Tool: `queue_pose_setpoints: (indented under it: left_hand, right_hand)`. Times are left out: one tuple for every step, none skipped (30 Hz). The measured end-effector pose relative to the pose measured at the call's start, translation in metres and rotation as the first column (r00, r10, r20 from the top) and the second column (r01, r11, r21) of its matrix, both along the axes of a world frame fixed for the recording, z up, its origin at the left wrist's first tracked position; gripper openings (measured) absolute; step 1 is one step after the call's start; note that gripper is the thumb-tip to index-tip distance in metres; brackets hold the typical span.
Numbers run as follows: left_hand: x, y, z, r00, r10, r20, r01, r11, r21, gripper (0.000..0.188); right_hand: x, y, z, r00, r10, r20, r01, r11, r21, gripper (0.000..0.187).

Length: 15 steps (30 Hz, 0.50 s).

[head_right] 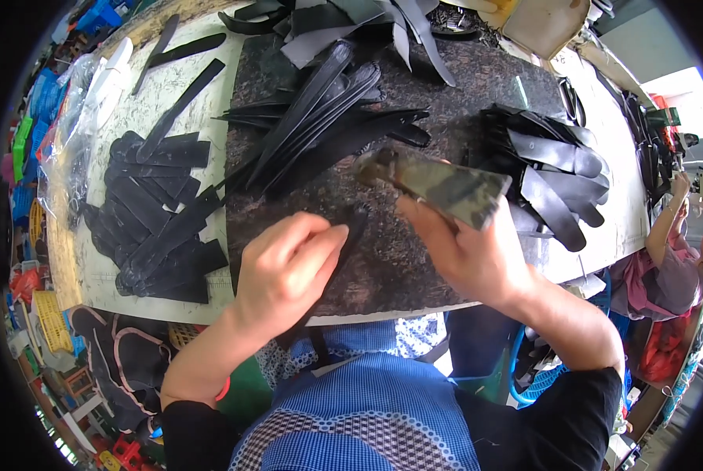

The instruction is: Hammering and applying glue to leather shoe components at a workbench.

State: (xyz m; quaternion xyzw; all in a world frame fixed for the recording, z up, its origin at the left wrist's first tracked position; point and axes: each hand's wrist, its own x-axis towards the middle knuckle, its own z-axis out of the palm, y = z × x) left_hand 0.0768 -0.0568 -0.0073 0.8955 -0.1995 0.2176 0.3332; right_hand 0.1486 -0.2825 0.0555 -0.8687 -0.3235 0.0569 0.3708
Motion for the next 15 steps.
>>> queue_pose_setpoints:
  left_hand:
    - [0.008,-0.001,-0.002,1.000,-0.010,-0.015,0.010,1.000,-0.012,0.019]
    - [0.011,-0.001,0.001,0.999,-0.007,-0.050,0.006,1.000,-0.014,0.018]
    - [0.015,0.002,0.007,0.996,-0.017,-0.084,0.016,1.000,-0.018,0.018]
    - [0.014,0.007,0.013,0.970,-0.067,-0.233,0.048,0.995,-0.084,0.024]
    - [0.013,0.010,0.017,0.970,-0.077,-0.232,0.059,0.995,-0.084,0.024]
    - [0.010,0.013,0.021,0.957,-0.106,-0.268,0.089,0.993,-0.073,0.028]
    - [0.006,0.014,0.023,0.943,-0.132,-0.306,0.118,0.991,-0.064,0.032]
    - [0.001,0.013,0.023,0.936,-0.129,-0.328,0.121,0.992,-0.046,0.036]
    - [-0.002,0.012,0.022,0.936,-0.129,-0.327,0.120,0.992,-0.045,0.036]
    - [-0.005,0.011,0.020,0.946,-0.113,-0.304,0.104,0.994,-0.045,0.036]
    - [-0.007,0.009,0.019,0.955,-0.097,-0.281,0.088,0.995,-0.046,0.035]
    - [-0.007,0.008,0.019,0.964,-0.072,-0.257,0.063,0.997,-0.042,0.034]
    - [-0.008,0.007,0.018,0.964,-0.069,-0.257,0.060,0.997,-0.042,0.034]
    - [-0.010,0.007,0.016,0.973,-0.047,-0.228,0.041,0.999,-0.033,0.032]
    - [-0.012,0.008,0.013,0.979,-0.025,-0.201,0.021,1.000,-0.021,0.029]
  right_hand:
    - [-0.001,0.000,0.004,0.997,0.014,0.071,-0.015,1.000,0.019,0.023]
    - [0.002,-0.013,-0.010,0.962,0.177,0.208,-0.142,0.975,-0.170,0.023]
    - [-0.006,-0.010,-0.008,0.996,0.064,0.057,-0.053,0.983,-0.177,0.023]
    - [-0.005,-0.014,-0.013,0.996,0.085,0.014,-0.081,0.982,-0.170,0.022]
    - [-0.004,-0.015,-0.015,0.997,0.073,0.021,-0.070,0.991,-0.114,0.020]
    - [-0.003,-0.013,-0.017,0.997,0.068,0.024,-0.067,0.996,-0.053,0.019]
    - [0.001,-0.002,-0.006,0.998,-0.008,-0.055,0.007,1.000,-0.019,0.019]
    - [0.002,-0.003,-0.007,1.000,0.018,0.003,-0.018,0.999,-0.037,0.018]
    - [0.004,-0.005,-0.006,0.997,0.048,0.067,-0.044,0.997,-0.059,0.016]
    - [-0.002,-0.007,-0.006,0.980,0.124,0.153,-0.111,0.990,-0.091,0.013]
    - [-0.004,-0.008,-0.005,0.987,0.158,0.039,-0.152,0.980,-0.128,0.014]
    - [-0.005,-0.009,-0.005,0.979,0.188,-0.077,-0.198,0.968,-0.157,0.016]
    - [-0.002,-0.008,-0.005,0.982,0.177,-0.072,-0.184,0.977,-0.105,0.016]
    - [0.001,-0.004,-0.006,0.984,0.167,-0.066,-0.171,0.984,-0.053,0.017]
    - [0.004,0.001,-0.007,0.994,0.101,-0.043,-0.103,0.993,-0.060,0.020]
